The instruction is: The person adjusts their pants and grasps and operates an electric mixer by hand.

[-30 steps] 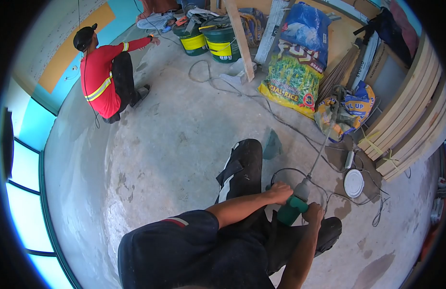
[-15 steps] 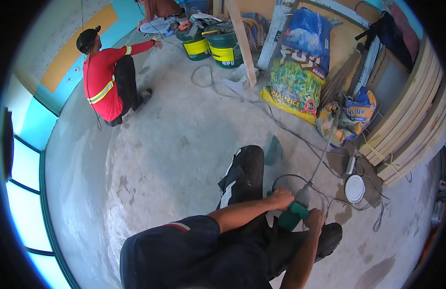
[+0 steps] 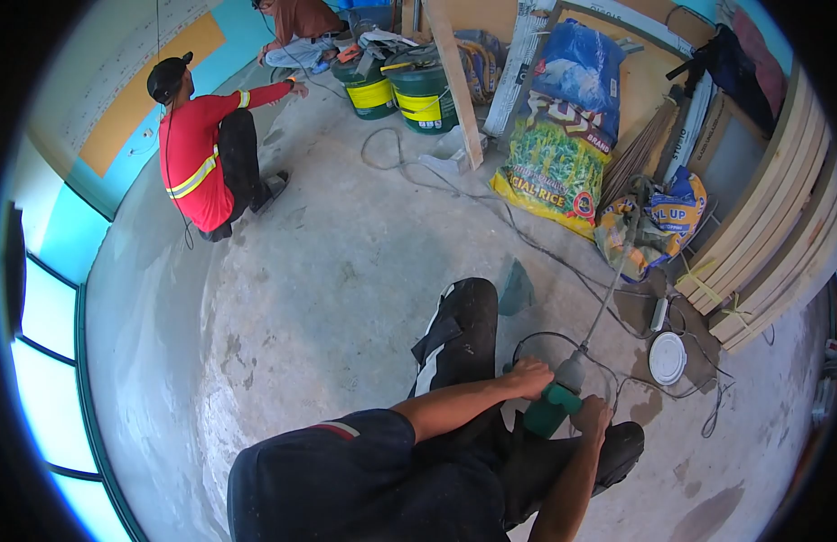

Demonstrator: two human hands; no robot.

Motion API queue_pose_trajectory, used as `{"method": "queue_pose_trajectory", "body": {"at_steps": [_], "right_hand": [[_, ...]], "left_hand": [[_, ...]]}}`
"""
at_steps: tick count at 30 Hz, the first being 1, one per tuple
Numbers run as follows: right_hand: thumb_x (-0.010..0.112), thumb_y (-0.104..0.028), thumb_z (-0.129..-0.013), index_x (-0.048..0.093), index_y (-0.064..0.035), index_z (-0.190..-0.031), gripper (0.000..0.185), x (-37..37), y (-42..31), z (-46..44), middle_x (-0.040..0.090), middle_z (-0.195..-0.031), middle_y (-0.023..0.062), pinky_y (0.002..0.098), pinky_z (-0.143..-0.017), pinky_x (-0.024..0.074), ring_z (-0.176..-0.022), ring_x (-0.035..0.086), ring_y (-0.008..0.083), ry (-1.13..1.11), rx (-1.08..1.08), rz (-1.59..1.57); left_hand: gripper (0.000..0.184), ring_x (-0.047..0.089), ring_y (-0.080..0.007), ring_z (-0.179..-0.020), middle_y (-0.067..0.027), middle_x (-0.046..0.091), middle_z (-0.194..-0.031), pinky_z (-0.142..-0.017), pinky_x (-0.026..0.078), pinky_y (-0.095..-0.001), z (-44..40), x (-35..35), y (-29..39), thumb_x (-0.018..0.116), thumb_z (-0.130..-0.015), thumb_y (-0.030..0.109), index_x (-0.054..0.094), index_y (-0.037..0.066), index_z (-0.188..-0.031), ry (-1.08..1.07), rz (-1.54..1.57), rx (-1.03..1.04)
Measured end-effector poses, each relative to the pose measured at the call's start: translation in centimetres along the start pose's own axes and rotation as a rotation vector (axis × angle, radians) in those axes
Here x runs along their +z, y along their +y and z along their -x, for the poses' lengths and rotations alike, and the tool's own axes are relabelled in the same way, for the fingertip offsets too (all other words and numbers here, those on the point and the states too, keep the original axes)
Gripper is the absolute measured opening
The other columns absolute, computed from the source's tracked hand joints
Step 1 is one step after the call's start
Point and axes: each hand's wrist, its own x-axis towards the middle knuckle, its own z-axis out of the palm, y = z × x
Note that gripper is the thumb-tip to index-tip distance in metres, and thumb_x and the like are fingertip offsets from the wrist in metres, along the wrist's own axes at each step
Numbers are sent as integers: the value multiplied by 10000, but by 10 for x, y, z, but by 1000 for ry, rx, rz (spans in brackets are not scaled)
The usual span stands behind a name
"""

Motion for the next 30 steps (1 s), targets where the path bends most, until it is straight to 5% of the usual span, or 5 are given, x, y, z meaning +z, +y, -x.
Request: {"method": "queue_pose_trajectory", "body": {"at_steps": [11, 14, 30], "right_hand": [[699, -359, -695, 709, -12, -773, 355, -2, 0, 3, 678, -844, 227, 468, -769, 531, -866, 666, 382, 21, -28, -22], [695, -227, -665, 719, -39, -792, 228, -6, -4, 6, 690, -849, 205, 451, -738, 534, -850, 678, 366, 33, -23, -12], [703, -293, -678, 702, -24, -810, 299, 3, 2, 0, 682, -884, 215, 464, -774, 530, -877, 663, 385, 29, -13, -9]], "left_hand": [[209, 660, -328, -919, -156, 688, -867, -851, 483, -444, -1, 1, 0, 713, -624, 141, 697, 32, -802, -19, 40, -38], [228, 658, -332, -913, -160, 686, -859, -855, 482, -436, 1, 12, -3, 722, -615, 147, 695, 31, -809, 107, 51, 4], [220, 673, -330, -858, -172, 687, -833, -773, 521, -423, 1, -1, 1, 704, -596, 135, 697, 24, -786, 15, 10, 1]]}}
